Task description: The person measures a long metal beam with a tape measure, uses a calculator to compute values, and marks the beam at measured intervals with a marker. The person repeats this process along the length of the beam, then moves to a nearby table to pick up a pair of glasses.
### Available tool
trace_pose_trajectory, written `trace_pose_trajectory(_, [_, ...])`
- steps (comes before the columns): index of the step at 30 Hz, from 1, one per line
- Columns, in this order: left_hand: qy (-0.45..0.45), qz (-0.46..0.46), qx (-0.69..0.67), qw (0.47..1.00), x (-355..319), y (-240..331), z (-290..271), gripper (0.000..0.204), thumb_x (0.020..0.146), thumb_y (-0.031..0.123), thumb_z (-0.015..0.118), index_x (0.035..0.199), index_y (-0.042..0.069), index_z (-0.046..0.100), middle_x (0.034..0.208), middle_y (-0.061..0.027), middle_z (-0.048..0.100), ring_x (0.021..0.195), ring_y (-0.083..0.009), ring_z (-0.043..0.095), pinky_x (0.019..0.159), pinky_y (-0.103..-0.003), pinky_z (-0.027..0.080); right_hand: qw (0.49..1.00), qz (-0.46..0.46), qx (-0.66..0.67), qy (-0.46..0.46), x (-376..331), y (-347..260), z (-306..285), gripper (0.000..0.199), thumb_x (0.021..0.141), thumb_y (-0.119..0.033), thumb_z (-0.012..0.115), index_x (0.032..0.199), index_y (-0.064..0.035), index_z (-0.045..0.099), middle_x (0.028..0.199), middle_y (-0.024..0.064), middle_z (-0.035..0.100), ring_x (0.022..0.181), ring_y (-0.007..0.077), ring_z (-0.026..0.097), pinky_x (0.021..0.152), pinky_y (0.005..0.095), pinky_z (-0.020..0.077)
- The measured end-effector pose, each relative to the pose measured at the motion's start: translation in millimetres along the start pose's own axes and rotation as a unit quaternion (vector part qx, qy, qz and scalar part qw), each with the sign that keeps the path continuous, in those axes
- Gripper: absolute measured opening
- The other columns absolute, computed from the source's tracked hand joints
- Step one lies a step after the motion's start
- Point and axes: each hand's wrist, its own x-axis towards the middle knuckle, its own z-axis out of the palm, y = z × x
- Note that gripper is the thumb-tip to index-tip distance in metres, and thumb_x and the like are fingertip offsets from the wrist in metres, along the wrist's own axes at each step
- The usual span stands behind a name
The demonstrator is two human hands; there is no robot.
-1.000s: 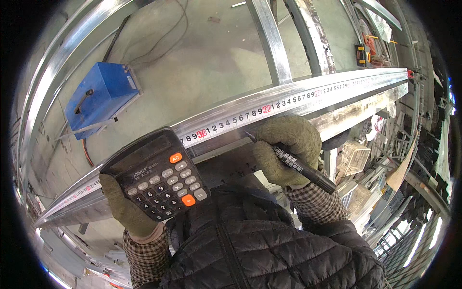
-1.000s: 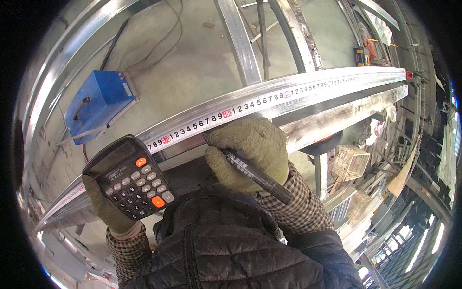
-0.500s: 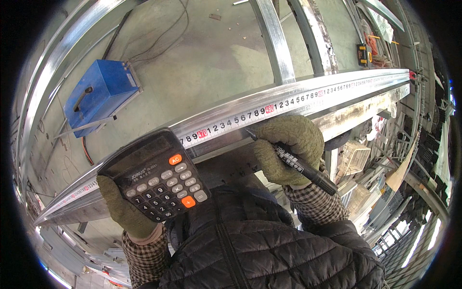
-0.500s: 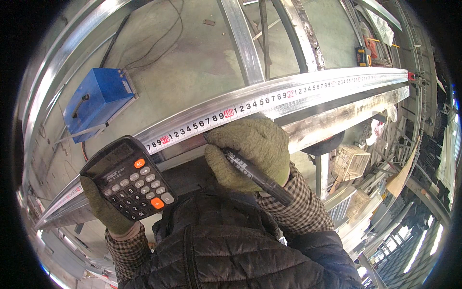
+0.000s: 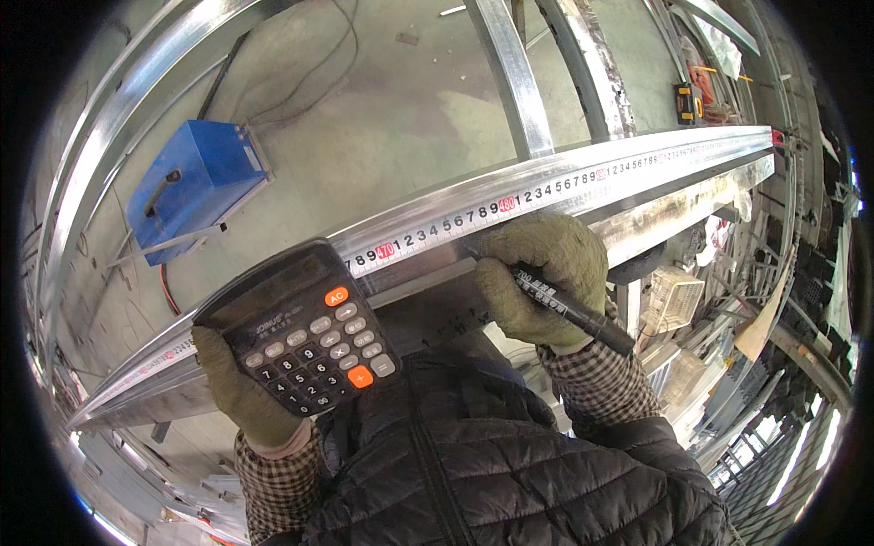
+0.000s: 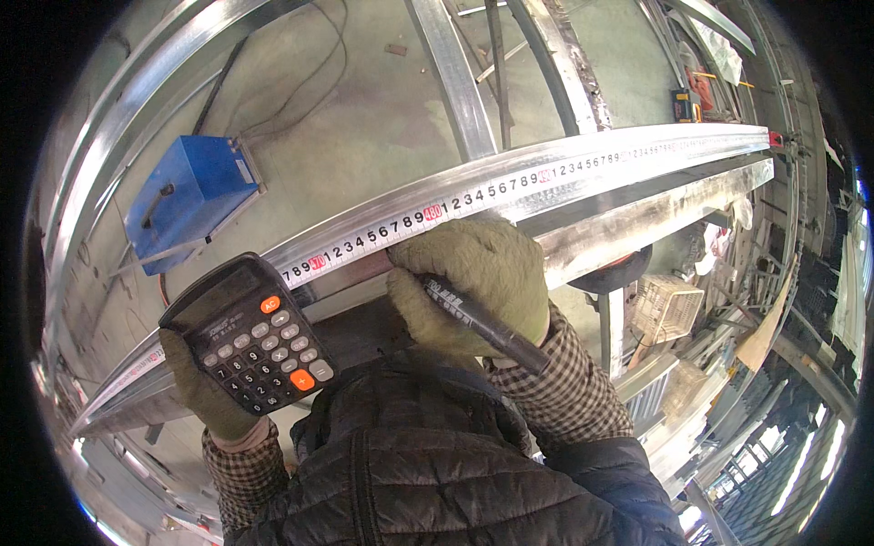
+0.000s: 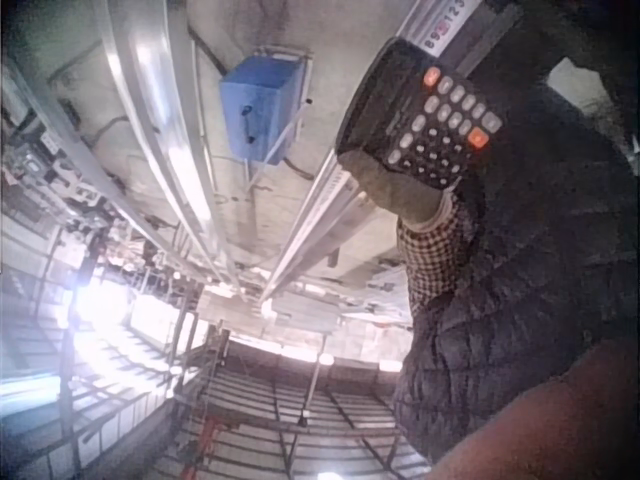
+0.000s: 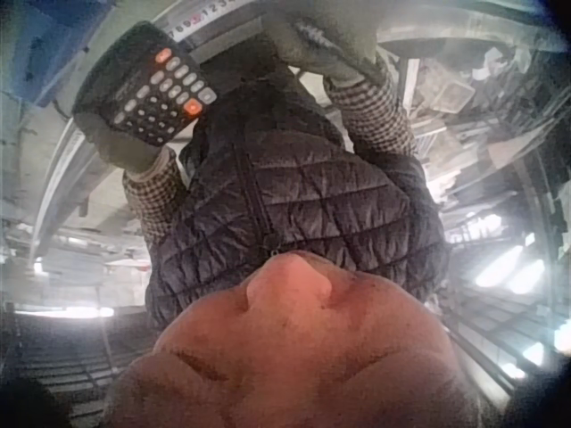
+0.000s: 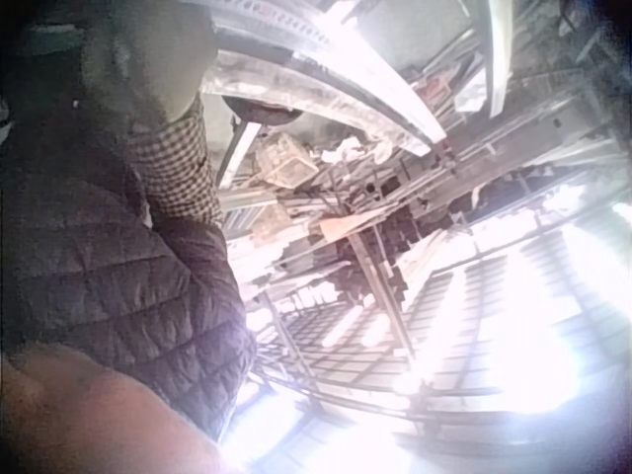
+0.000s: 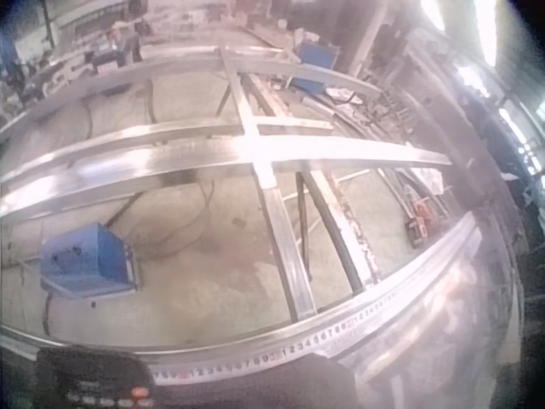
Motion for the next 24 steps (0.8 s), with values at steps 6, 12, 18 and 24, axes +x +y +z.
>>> trace_pose_trajectory(6, [-0.019, -0.033, -0.033, 0.999, -1.6, 2.1, -0.2, 0.058, 0.113, 0.051, 0.051, 0.141, 0.001, 0.063, 0.128, -0.0202, 0.075, 0.105, -0.0304, 0.079, 0.087, -0.044, 0.070, 0.979, 0.094, 0.174, 0.052, -16.4, -8.0, -6.8, 0.017, 0.085, -0.012, 0.082, 0.097, -0.0073, 0.072, 0.086, 0.0097, 0.077, 0.072, 0.0229, 0.074, 0.066, 0.0354, 0.0595])
trace_pose_trajectory(12, [-0.084, -0.068, -0.049, 0.993, 0.1, 14.7, 1.4, 0.065, 0.112, 0.054, 0.052, 0.146, -0.001, 0.058, 0.135, -0.0231, 0.071, 0.115, -0.0331, 0.076, 0.094, -0.047, 0.069, 0.981, 0.092, 0.153, 0.070, -25.4, -44.1, -17.1, 0.015, 0.087, -0.007, 0.079, 0.102, -0.0031, 0.076, 0.087, 0.0142, 0.079, 0.071, 0.0234, 0.078, 0.064, 0.0334, 0.0610])
trace_pose_trajectory(18, [-0.201, -0.144, -0.138, 0.959, 6.0, 20.9, 34.2, 0.070, 0.114, 0.056, 0.044, 0.142, -0.007, 0.059, 0.129, -0.0263, 0.073, 0.110, -0.0342, 0.078, 0.091, -0.047, 0.070, 0.993, 0.051, 0.092, 0.047, -36.1, -92.5, -25.2, 0.024, 0.086, 0.010, 0.067, 0.106, 0.0031, 0.079, 0.069, 0.0061, 0.071, 0.057, 0.0125, 0.066, 0.053, 0.0280, 0.0513])
trace_pose_trajectory(24, [-0.191, -0.123, -0.076, 0.971, 7.3, 21.2, 61.5, 0.068, 0.113, 0.056, 0.046, 0.146, -0.003, 0.057, 0.131, -0.0250, 0.072, 0.110, -0.0344, 0.078, 0.088, -0.047, 0.070, 0.998, 0.009, 0.015, 0.068, -40.8, -114.2, -25.9, 0.034, 0.080, 0.007, 0.073, 0.110, -0.0060, 0.081, 0.060, 0.0019, 0.061, 0.049, 0.0163, 0.060, 0.048, 0.0309, 0.0444])
